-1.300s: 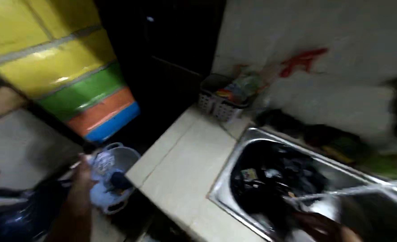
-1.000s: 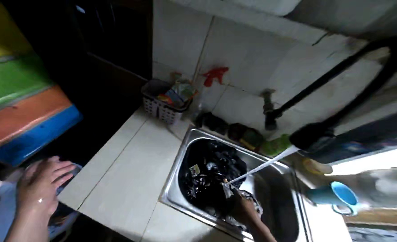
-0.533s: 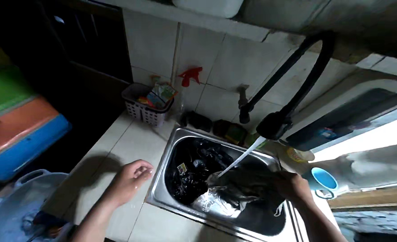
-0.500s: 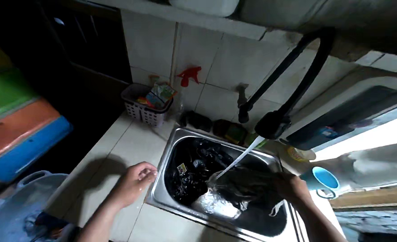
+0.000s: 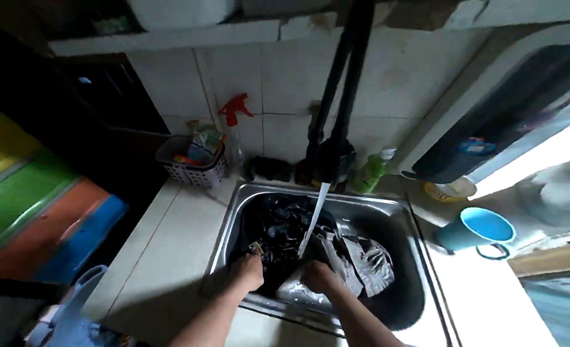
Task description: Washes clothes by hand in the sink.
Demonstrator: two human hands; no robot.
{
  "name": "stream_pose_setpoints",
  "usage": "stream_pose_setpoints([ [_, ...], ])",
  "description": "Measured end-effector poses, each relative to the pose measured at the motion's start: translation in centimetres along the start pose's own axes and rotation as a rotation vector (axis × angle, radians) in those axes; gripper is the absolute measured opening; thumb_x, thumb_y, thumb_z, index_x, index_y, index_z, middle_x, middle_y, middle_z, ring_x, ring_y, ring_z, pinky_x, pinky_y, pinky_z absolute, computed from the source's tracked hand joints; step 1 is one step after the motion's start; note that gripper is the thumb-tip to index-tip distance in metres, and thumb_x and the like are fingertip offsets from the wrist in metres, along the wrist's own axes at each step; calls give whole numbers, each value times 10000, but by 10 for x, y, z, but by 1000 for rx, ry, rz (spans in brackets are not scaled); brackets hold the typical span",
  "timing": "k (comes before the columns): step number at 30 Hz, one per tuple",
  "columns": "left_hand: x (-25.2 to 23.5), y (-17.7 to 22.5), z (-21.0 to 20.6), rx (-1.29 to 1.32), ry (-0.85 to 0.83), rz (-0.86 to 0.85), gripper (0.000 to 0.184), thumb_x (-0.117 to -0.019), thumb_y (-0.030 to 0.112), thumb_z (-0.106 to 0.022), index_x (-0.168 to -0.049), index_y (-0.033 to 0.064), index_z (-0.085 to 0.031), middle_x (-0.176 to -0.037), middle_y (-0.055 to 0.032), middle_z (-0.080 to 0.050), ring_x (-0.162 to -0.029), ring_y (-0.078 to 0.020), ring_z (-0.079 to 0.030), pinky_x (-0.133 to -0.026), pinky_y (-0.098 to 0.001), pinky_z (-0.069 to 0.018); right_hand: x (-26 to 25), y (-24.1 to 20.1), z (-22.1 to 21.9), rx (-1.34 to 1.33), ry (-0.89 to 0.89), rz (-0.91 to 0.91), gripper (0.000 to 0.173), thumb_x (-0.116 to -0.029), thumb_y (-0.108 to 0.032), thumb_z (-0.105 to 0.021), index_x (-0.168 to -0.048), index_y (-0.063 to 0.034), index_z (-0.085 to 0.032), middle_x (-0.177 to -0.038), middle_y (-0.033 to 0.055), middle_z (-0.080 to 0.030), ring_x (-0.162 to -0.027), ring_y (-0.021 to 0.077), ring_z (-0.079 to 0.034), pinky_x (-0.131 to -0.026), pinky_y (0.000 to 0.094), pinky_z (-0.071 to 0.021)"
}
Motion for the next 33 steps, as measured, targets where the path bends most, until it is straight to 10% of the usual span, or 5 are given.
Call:
stream_pose_setpoints([
  [4,14,-10,24,6,80,50,511,-913,340,-664,-1376,143,-579,-1282,-164,-672,-1216,-356,-638,-992,-606,-512,-28,4,-25,-491,135,-207,404,-1021,-301,-566,-1248,20,-660,-1302,218,-651,-1224,341,-628,-1033,537,-500],
  [11,36,-11,38,484,76,-73,384,-997,346,-656,-1266,72,-644,-1016,-125,-696,-828,-222,-693,-779,-414,-591,-48,1,-43,-1605,77,-184,131,-972,-176,-602,-907,-65,-578,-657,31,-505,-509,140,-470,-458,332,-429],
  [18,56,-4,47,680,88,-244,290,-1005,281,-641,-1193,60,-652,-936,-69,-702,-748,-156,-688,-709,-340,-598,-48,-18,-32,-2079,245,-50,82,-971,-136,-493,-977,-65,-534,-721,62,-532,-568,161,-526,-508,351,-485],
  [27,43,-3,44,1145,185,-335,219,-1020,184,-609,-1169,28,-642,-868,-68,-675,-705,-157,-681,-668,-320,-602,39,-36,110,-1661,366,228,198,-1017,-163,-428,-906,-59,-555,-702,72,-582,-594,189,-587,-541,388,-525],
  [33,35,47,79,1282,329,-598,337,-957,129,-650,-1269,9,-611,-1068,-97,-721,-932,-189,-723,-838,-361,-620,107,-42,192,-1471,471,466,318,-1067,-219,-364,-917,-58,-593,-740,73,-651,-665,177,-655,-619,389,-577],
])
Point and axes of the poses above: each hand's wrist, its own x-axis away from the middle knuckle, its own z-axis out of the back of the hand, y = z × x, the point moved 8 cm from there along -x, towards the middle knuckle
